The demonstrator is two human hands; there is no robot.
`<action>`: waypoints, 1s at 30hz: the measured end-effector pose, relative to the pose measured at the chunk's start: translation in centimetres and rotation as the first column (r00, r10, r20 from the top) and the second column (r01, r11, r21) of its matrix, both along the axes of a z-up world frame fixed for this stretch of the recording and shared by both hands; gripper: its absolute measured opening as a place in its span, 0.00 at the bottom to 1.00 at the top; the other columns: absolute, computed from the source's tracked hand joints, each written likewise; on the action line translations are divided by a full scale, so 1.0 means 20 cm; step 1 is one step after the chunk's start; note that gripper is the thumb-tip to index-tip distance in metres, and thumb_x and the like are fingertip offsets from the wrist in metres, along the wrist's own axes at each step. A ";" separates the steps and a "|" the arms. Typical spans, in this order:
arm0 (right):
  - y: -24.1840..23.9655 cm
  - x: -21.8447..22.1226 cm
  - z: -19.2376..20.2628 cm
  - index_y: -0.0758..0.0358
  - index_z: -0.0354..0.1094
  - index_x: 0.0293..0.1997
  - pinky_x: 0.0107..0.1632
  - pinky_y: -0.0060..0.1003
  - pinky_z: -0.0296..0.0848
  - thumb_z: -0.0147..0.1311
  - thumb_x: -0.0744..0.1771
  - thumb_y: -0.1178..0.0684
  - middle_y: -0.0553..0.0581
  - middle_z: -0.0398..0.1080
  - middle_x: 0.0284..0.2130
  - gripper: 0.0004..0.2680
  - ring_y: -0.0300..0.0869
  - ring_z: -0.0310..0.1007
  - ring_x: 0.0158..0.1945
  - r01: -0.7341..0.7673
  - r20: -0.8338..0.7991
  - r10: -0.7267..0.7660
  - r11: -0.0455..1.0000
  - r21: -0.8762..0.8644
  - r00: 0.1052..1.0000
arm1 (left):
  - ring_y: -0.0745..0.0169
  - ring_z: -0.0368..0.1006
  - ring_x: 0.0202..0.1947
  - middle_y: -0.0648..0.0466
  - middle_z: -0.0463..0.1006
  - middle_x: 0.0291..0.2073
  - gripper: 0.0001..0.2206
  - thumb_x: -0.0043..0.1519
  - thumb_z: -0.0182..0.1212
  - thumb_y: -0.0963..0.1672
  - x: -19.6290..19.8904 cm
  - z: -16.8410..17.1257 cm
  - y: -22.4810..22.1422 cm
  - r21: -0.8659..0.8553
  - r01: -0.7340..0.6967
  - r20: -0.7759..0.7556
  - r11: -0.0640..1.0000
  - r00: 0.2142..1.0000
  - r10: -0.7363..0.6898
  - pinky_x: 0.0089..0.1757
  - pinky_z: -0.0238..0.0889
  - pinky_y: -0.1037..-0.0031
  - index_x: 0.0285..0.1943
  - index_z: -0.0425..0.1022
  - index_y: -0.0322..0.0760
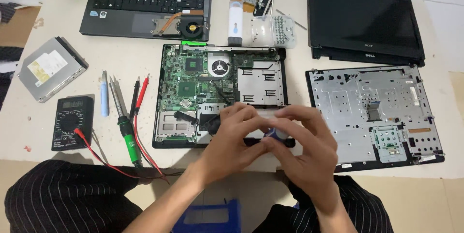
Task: Repairing a laptop by disassembling internal components and testing the motherboard with a multimeter
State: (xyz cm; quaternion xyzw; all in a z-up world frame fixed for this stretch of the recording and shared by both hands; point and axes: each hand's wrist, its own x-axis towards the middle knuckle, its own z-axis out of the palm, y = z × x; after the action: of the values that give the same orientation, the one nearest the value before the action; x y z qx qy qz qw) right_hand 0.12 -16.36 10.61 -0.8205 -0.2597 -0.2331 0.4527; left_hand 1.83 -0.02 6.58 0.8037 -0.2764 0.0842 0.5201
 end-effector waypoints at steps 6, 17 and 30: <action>-0.01 0.00 -0.02 0.71 0.68 0.50 0.53 0.38 0.73 0.61 0.63 0.60 0.65 0.72 0.43 0.13 0.50 0.74 0.47 0.086 -0.067 -0.083 0.996 0.038 0.994 | 0.57 0.69 0.56 0.56 0.78 0.52 0.17 0.66 0.55 0.45 0.00 -0.01 0.01 -0.009 0.107 -0.050 0.994 0.993 -0.107 0.54 0.51 0.66 0.64 0.69 0.43; 0.02 0.01 0.01 0.69 0.68 0.47 0.54 0.41 0.74 0.59 0.64 0.55 0.67 0.69 0.44 0.11 0.52 0.73 0.48 -0.016 0.027 0.017 1.000 -0.020 0.999 | 0.61 0.69 0.49 0.59 0.74 0.44 0.13 0.62 0.58 0.43 -0.02 0.03 0.00 -0.044 0.007 -0.056 0.999 0.998 -0.010 0.49 0.48 0.68 0.56 0.71 0.47; 0.01 0.04 -0.02 0.66 0.65 0.44 0.61 0.48 0.71 0.52 0.67 0.54 0.67 0.72 0.45 0.07 0.56 0.74 0.52 -0.017 0.036 0.015 0.999 0.044 0.999 | 0.62 0.71 0.53 0.60 0.79 0.48 0.17 0.55 0.67 0.44 0.02 0.01 0.00 -0.019 0.003 -0.024 1.000 1.000 -0.003 0.53 0.47 0.67 0.53 0.73 0.45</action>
State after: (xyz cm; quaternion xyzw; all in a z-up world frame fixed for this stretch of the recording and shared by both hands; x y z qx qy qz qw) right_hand 0.90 -16.15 10.26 -0.8040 -0.2691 -0.2495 0.4679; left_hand 2.13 -0.02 6.71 0.7994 -0.2707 0.0764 0.5309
